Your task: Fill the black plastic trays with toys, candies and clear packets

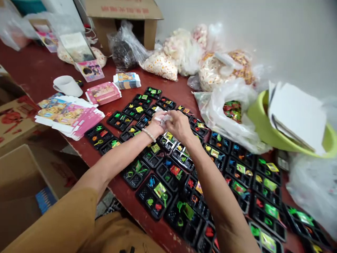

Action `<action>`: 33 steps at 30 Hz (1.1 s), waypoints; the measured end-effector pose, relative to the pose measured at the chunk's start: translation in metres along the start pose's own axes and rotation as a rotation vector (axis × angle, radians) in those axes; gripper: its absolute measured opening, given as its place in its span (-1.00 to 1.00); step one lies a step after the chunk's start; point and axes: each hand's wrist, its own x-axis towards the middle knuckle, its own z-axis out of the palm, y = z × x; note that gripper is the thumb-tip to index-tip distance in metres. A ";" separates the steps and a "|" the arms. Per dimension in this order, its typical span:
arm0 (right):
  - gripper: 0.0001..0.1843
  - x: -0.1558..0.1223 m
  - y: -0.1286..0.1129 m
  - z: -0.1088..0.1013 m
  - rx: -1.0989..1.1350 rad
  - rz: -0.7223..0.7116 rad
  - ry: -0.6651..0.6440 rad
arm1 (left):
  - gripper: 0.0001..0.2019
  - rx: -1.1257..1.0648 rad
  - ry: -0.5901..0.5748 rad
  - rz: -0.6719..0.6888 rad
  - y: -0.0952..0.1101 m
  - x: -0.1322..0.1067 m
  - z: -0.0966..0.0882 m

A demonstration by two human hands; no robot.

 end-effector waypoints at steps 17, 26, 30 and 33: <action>-0.93 0.175 0.077 0.061 0.317 0.466 0.094 | -0.86 0.231 -0.041 0.024 0.148 -0.023 -0.063; -0.83 0.208 0.060 0.079 -0.113 0.501 -0.107 | -0.82 0.250 0.087 0.135 0.169 -0.079 -0.098; -0.81 0.215 0.059 0.079 -0.147 0.483 -0.127 | -0.77 0.236 0.109 0.140 0.172 -0.089 -0.105; -0.84 0.215 0.073 0.071 -0.137 0.381 -0.057 | -0.74 0.239 0.125 0.163 0.177 -0.093 -0.109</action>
